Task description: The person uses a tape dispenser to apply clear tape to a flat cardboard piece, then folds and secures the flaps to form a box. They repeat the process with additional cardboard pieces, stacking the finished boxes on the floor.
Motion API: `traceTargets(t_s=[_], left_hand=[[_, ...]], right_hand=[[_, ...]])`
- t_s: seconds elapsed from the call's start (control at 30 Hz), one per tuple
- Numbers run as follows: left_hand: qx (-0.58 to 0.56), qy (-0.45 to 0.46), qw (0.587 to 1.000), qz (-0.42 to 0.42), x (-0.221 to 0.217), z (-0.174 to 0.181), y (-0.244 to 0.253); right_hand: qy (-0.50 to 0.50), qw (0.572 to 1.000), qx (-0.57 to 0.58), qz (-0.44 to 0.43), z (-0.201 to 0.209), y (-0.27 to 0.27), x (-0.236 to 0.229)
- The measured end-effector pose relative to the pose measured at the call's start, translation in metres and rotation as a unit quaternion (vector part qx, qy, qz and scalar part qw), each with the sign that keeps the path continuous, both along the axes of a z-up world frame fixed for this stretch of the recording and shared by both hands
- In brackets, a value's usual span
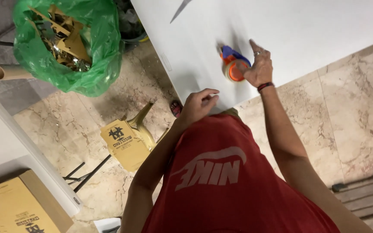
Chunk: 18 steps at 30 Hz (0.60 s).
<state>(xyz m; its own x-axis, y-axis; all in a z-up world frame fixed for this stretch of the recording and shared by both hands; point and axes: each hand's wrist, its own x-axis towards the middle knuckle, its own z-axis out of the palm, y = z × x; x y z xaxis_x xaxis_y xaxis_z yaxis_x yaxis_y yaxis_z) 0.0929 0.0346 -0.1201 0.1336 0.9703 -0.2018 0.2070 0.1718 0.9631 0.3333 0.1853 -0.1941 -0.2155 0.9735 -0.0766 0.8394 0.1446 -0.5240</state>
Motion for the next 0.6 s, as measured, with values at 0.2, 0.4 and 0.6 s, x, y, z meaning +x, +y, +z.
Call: traceTargets(t_s=[0.2,0.4,0.6], left_hand=[[-0.424,-0.3,0.846,0.123,-0.012,-0.067,0.064],[-0.485,-0.349,0.795,0.1,-0.019,-0.07,0.109],[-0.404,-0.271,0.872,0.055,-0.027,-0.105,0.081]], right_hand=[[-0.226,0.955,-0.086,0.174,-0.147,0.05,0.022],[-0.056,0.979,-0.033,0.191,-0.055,-0.012,0.002],[-0.074,0.939,0.19,0.276,-0.009,-0.059,-0.008]])
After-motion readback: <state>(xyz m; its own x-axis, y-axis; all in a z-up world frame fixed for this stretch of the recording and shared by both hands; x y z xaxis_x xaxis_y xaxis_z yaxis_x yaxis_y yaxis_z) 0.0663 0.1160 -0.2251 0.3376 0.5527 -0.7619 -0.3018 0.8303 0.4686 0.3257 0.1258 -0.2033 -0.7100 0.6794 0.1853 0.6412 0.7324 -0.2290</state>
